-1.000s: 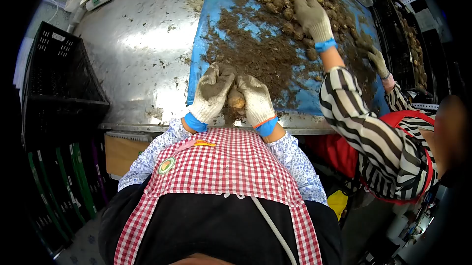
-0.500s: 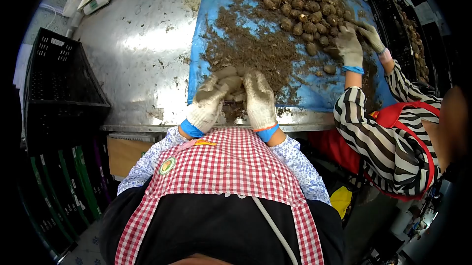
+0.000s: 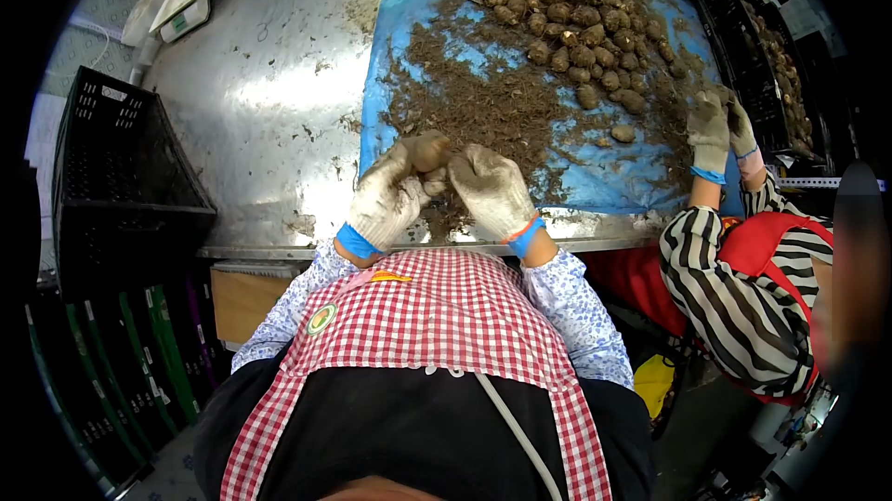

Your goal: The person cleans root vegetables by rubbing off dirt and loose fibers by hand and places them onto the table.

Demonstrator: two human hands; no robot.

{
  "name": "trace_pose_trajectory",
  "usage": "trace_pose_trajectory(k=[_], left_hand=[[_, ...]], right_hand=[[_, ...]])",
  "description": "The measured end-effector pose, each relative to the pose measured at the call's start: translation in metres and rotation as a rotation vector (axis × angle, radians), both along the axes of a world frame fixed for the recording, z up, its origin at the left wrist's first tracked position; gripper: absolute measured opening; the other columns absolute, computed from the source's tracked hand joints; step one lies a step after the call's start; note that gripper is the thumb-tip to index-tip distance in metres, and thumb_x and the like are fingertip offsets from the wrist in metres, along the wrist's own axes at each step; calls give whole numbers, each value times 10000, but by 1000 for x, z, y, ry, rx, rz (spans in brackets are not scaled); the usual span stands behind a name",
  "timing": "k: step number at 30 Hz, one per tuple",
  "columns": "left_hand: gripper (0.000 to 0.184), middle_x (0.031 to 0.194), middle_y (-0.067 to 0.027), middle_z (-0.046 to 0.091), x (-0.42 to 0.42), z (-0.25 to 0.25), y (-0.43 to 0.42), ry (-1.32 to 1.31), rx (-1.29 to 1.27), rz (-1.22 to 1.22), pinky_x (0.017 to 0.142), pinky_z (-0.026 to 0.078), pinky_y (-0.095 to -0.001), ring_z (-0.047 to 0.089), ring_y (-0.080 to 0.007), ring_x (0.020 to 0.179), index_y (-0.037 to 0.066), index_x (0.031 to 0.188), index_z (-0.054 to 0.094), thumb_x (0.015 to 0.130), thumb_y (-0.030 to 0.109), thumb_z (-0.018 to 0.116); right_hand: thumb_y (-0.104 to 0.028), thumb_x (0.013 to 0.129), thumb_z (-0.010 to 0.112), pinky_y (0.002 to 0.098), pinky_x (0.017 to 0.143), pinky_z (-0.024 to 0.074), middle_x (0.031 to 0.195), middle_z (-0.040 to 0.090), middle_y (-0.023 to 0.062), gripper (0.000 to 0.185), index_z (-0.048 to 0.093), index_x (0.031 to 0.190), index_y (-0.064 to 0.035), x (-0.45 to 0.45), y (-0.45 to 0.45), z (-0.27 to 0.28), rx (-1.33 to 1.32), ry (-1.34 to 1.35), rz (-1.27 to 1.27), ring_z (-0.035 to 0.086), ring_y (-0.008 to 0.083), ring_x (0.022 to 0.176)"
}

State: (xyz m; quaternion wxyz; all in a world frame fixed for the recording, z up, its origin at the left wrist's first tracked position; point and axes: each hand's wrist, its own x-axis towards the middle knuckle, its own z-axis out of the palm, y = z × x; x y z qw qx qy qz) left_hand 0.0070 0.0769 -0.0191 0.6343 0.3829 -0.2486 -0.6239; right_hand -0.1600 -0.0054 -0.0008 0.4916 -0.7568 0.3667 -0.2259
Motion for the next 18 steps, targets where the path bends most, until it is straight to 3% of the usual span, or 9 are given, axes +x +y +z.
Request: trace_pose_trajectory(k=[2, 3, 4, 7, 9, 11, 14, 17, 18], left_hand=[[380, 1186, -161, 555, 5, 8, -3, 209, 64, 9, 776, 550, -213, 616, -186, 954, -3, 1297, 447, 1005, 238, 422], [379, 1229, -176, 533, 8, 10, -6, 316, 90, 23, 782, 546, -193, 612, -182, 966, -8, 1302, 440, 1009, 230, 412], [390, 1261, -169, 513, 12, 8, -8, 233, 99, 0, 803, 552, -226, 606, -196, 991, 1, 1303, 439, 999, 246, 440], [406, 1058, -108, 597, -4, -6, -15, -81, 216, 187, 712, 548, -245, 619, -152, 884, 2, 1296, 442, 969, 232, 515], [386, 1114, -103, 594, -13, 21, -22, -38, 58, 86, 774, 546, -281, 612, -164, 976, 37, 1285, 457, 953, 210, 552], [401, 1156, -112, 589, -9, 21, -24, 16, 114, 65, 781, 548, -274, 617, -169, 964, 28, 1285, 458, 950, 224, 559], [382, 1177, -127, 585, -4, 26, -31, 52, 198, 63, 770, 550, -282, 624, -172, 917, 18, 1266, 470, 949, 214, 557], [339, 1181, -141, 583, 18, 12, -48, 282, 3, 32, 762, 554, -300, 624, -175, 866, 5, 1220, 495, 952, 205, 547], [354, 1139, -137, 582, 26, 17, -53, 255, 6, 73, 721, 543, -292, 593, -188, 844, -3, 1192, 544, 966, 268, 513]], right_hand=[[-117, 941, 525, 275, 544, 468, 821, 622, 47, 125, 589, 926, -11, -3, -18, -8, -884, 208, 136, 577, 113, 654], [-60, 923, 513, 282, 560, 476, 872, 621, 71, 100, 598, 948, -13, -6, -10, -9, -86, 64, -95, 584, 140, 691], [-62, 919, 523, 285, 571, 483, 873, 620, 82, 108, 605, 975, -20, -5, -12, 3, 44, -26, -115, 594, 143, 714], [-82, 917, 544, 292, 596, 507, 880, 617, 104, 135, 622, 1017, -37, 0, -20, -16, 441, -121, -40, 620, 159, 748], [-92, 903, 573, 303, 599, 533, 896, 623, 103, 134, 642, 1009, -47, 7, -17, 22, -363, 162, 138, 638, 194, 759], [-77, 876, 595, 313, 604, 540, 902, 628, 113, 132, 646, 988, -29, 5, -28, 18, -733, 153, 240, 635, 227, 741], [-82, 850, 588, 351, 641, 538, 907, 627, 144, 165, 629, 985, 2, 4, -35, -4, -571, 42, 269, 633, 270, 740], [-117, 865, 531, 383, 693, 534, 926, 626, 163, 200, 613, 999, 6, 3, -64, -26, -475, 529, 334, 626, 303, 791], [-114, 882, 540, 371, 759, 519, 935, 632, 157, 223, 627, 1020, 39, 0, -80, -42, -594, 569, 289, 619, 266, 879]])
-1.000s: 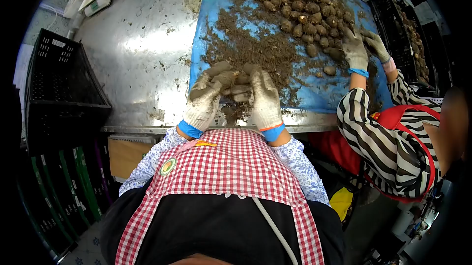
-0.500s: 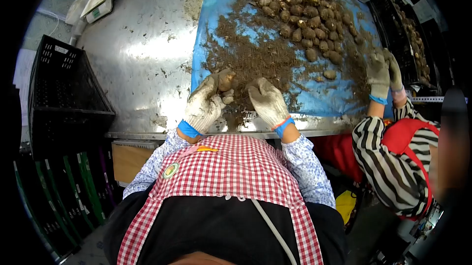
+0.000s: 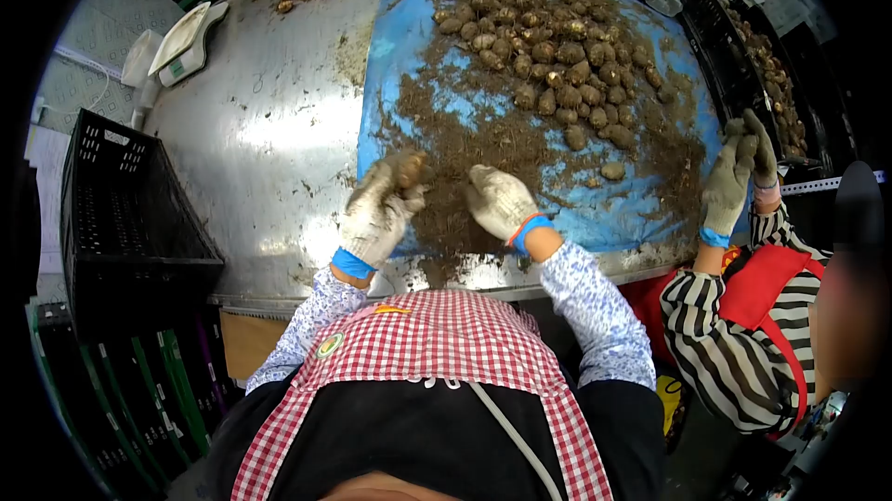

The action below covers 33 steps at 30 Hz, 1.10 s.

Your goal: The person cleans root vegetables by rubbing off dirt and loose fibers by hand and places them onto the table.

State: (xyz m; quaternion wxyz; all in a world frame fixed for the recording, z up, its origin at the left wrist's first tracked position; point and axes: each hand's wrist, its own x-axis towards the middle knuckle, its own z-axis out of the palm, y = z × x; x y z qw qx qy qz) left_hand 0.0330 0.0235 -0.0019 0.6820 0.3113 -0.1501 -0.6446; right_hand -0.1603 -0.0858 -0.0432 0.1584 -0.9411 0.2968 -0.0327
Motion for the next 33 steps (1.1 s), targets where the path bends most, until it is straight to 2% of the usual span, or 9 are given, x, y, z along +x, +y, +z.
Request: trace_pose_trajectory(k=[7, 14, 19, 21, 22, 27, 29, 31, 33], left_hand=[[280, 1080, -120, 583, 64, -24, -64, -350, 262, 223, 761, 533, -301, 579, -203, 955, 4, 1164, 557, 982, 193, 459], [342, 1080, -129, 608, 112, -19, -118, -889, 362, 757, 803, 480, -271, 583, -184, 974, -6, 1178, 541, 904, 195, 583], [394, 1114, -171, 623, 104, -51, -125, -903, 375, 458, 842, 507, -321, 602, -242, 1021, 23, 1201, 574, 870, 227, 639], [330, 895, -74, 650, 88, -71, -132, -1017, 261, 522, 652, 482, -228, 597, -110, 809, -1, 1092, 580, 899, 262, 632], [588, 1273, -234, 531, 83, -50, -135, -845, 434, 298, 964, 439, -326, 511, -285, 1190, -80, 1283, 474, 886, 324, 629], [645, 1362, -207, 453, 68, -63, -137, -784, 258, 240, 972, 414, -307, 467, -264, 1232, -52, 1331, 422, 896, 384, 615], [632, 1321, -191, 494, 57, -70, -136, -769, 257, 299, 958, 425, -301, 498, -267, 1195, -32, 1325, 433, 900, 402, 608], [592, 1205, -159, 546, 54, -58, -128, -635, 283, 82, 822, 493, -290, 573, -212, 1000, 5, 1327, 440, 921, 415, 571], [521, 1077, -126, 580, 36, -20, -120, -366, 279, -88, 631, 505, -247, 576, -143, 815, 35, 1292, 482, 940, 416, 532]], right_hand=[[-281, 926, 515, 388, 791, 531, 1037, 657, 141, 321, 633, 1115, -51, 24, -151, -6, -244, -245, -151, 652, 276, 883], [-234, 827, 589, 345, 802, 508, 1025, 674, 97, 288, 646, 1080, -107, 87, -275, -15, -420, 193, -262, 613, 258, 987], [-250, 836, 584, 393, 826, 504, 1154, 640, 73, 355, 620, 1160, -111, 133, -279, -27, -376, 478, -275, 608, 262, 1035], [-290, 824, 605, 397, 837, 501, 1160, 633, 101, 398, 611, 1168, -92, 127, -284, -37, -308, 476, -241, 613, 273, 1031], [-310, 818, 615, 399, 842, 500, 1163, 630, 114, 422, 607, 1173, -82, 125, -284, -33, -282, 474, -225, 615, 279, 1029], [-247, 851, 607, 384, 828, 518, 1038, 637, 170, 401, 556, 1179, -23, 98, -223, 43, 328, 52, -224, 626, 265, 959], [-133, 870, 594, 338, 863, 513, 1018, 637, 155, 339, 541, 1189, -33, 74, -200, 20, -182, -163, 200, 629, 226, 964], [-41, 851, 604, 324, 880, 523, 1036, 636, 135, 362, 529, 1205, -52, 67, -144, 53, 921, -746, -234, 628, 201, 971], [-102, 847, 646, 319, 841, 517, 1046, 624, 121, 375, 541, 1197, -17, 62, -116, 38, 878, -865, -101, 618, 220, 922]])
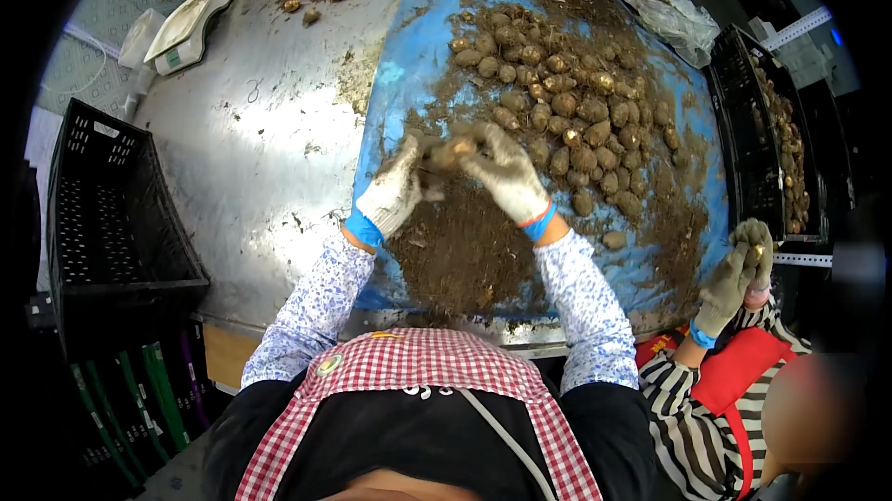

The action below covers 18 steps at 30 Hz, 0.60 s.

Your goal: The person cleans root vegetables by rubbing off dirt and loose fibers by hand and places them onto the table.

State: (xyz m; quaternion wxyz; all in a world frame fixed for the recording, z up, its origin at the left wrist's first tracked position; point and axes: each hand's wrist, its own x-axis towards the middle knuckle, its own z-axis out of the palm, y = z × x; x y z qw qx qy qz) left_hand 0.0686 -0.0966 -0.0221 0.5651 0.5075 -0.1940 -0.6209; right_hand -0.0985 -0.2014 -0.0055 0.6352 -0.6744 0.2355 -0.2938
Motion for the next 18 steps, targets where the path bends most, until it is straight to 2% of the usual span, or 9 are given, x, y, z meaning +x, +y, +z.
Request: trace_pose_trajectory(k=[2, 5, 6, 8, 11, 12, 16, 17, 18], left_hand=[[472, 953, -83, 607, -11, 13, 3, 206, 42, -142, 528, 485, -227, 572, -115, 709, 56, 1181, 551, 960, 462, 456], [377, 865, -58, 635, -29, -6, 13, 108, -53, -110, 544, 482, -260, 599, -162, 681, 64, 1002, 606, 961, 409, 460], [335, 842, -54, 647, -37, -11, 16, 27, -85, -47, 548, 484, -275, 608, -181, 671, 66, 950, 620, 957, 372, 484], [222, 792, -51, 654, -60, -29, 15, -627, -422, 210, 534, 490, -292, 613, -197, 622, 59, 965, 618, 935, 266, 546], [122, 1130, -93, 549, -60, -37, 38, -534, -241, 35, 754, 481, -278, 544, -134, 969, 56, 991, 604, 939, 130, 523], [120, 1110, -93, 571, -59, -34, 44, -723, -295, -51, 733, 494, -283, 565, -130, 935, 47, 996, 599, 934, 125, 533], [139, 871, -63, 668, -47, 15, 75, -1536, -645, -361, 574, 521, -292, 625, -133, 681, 24, 999, 583, 910, 130, 579], [305, 652, -101, 646, -51, 15, 74, -1479, -758, -162, 479, 488, -313, 619, -198, 512, 30, 912, 660, 887, 329, 605], [327, 663, -85, 648, -58, 17, 75, -1075, -595, -98, 466, 478, -302, 601, -178, 499, 34, 958, 650, 908, 347, 571]], right_hand=[[-127, 840, 666, 324, 795, 510, 1020, 622, 128, 351, 564, 1149, 3, -4, 27, 6, -553, 215, -135, 614, 232, 896], [-111, 829, 664, 333, 751, 512, 992, 628, 149, 262, 613, 1055, 11, -13, 57, 12, -561, 218, -151, 619, 270, 885], [-101, 828, 660, 334, 747, 511, 994, 631, 153, 250, 618, 1048, 10, -18, 65, 13, -587, 233, -154, 619, 277, 888], [-65, 839, 631, 346, 771, 513, 1000, 637, 160, 248, 604, 1069, 23, -21, 81, -4, -763, 297, -309, 630, 281, 903], [-75, 858, 605, 331, 735, 510, 929, 652, 130, 231, 600, 1073, 12, -26, 94, -48, -909, 317, -425, 634, 262, 852], [-89, 866, 599, 320, 711, 508, 891, 659, 114, 224, 601, 1069, 3, -29, 97, -60, -940, 304, -450, 633, 251, 822], [-259, 998, 382, 302, 408, 370, 655, 535, 35, 280, 573, 925, -67, -50, 126, -25, 1072, -70, 77, 474, 134, 478], [-346, 1006, 331, 261, 353, 255, 573, 449, 2, 354, 537, 861, -97, -41, 139, -4, 1215, -8, -71, 359, 101, 401], [-340, 1005, 342, 256, 354, 256, 568, 445, -4, 337, 536, 870, -99, -44, 142, -5, 1212, -113, 3, 364, 100, 405]])
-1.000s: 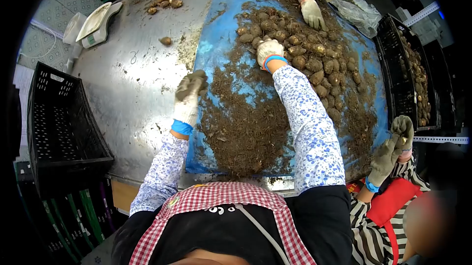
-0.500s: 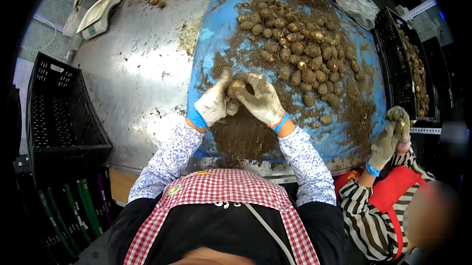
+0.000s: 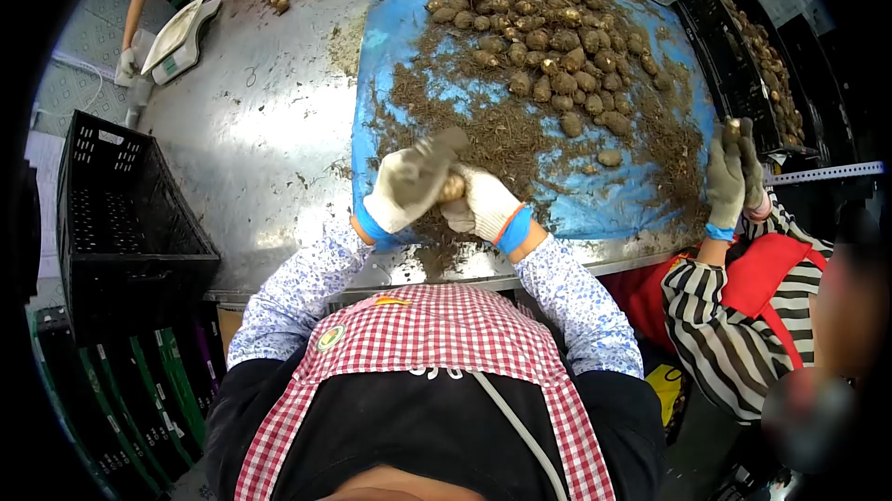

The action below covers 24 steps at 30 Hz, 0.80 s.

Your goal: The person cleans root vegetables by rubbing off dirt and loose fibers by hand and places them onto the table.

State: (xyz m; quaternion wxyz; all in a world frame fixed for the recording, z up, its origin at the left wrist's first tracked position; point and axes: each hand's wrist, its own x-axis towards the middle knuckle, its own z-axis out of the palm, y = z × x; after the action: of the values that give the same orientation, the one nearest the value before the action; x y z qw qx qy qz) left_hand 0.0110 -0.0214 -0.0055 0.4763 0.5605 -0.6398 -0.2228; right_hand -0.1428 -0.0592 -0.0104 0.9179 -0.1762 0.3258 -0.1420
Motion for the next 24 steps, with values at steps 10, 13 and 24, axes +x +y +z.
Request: trace_pose_trajectory(k=[10, 13, 24], left_hand=[[432, 860, -50, 640, -25, 6, 29, 737, 410, 214, 459, 453, -232, 595, -94, 617, 39, 1166, 583, 995, 396, 409], [463, 903, -78, 657, -29, -17, 31, 464, 147, 137, 447, 445, -220, 588, -80, 598, 11, 1178, 575, 988, 406, 427], [428, 573, 38, 451, -35, 11, 40, 1318, 666, -91, 373, 268, -226, 369, -62, 407, 104, 995, 595, 983, 480, 392]], right_hand=[[-173, 941, 537, 284, 681, 518, 885, 622, 67, 196, 572, 1068, -28, -19, 21, 58, -1141, 591, 303, 600, 107, 797], [-137, 924, 566, 296, 793, 528, 986, 638, 111, 184, 585, 1063, -17, -26, 27, 39, -1321, 500, 147, 618, 200, 911], [-134, 922, 562, 281, 811, 518, 1043, 628, 96, 330, 534, 1228, -14, -43, 27, 40, -1186, 248, -160, 606, 163, 934]])
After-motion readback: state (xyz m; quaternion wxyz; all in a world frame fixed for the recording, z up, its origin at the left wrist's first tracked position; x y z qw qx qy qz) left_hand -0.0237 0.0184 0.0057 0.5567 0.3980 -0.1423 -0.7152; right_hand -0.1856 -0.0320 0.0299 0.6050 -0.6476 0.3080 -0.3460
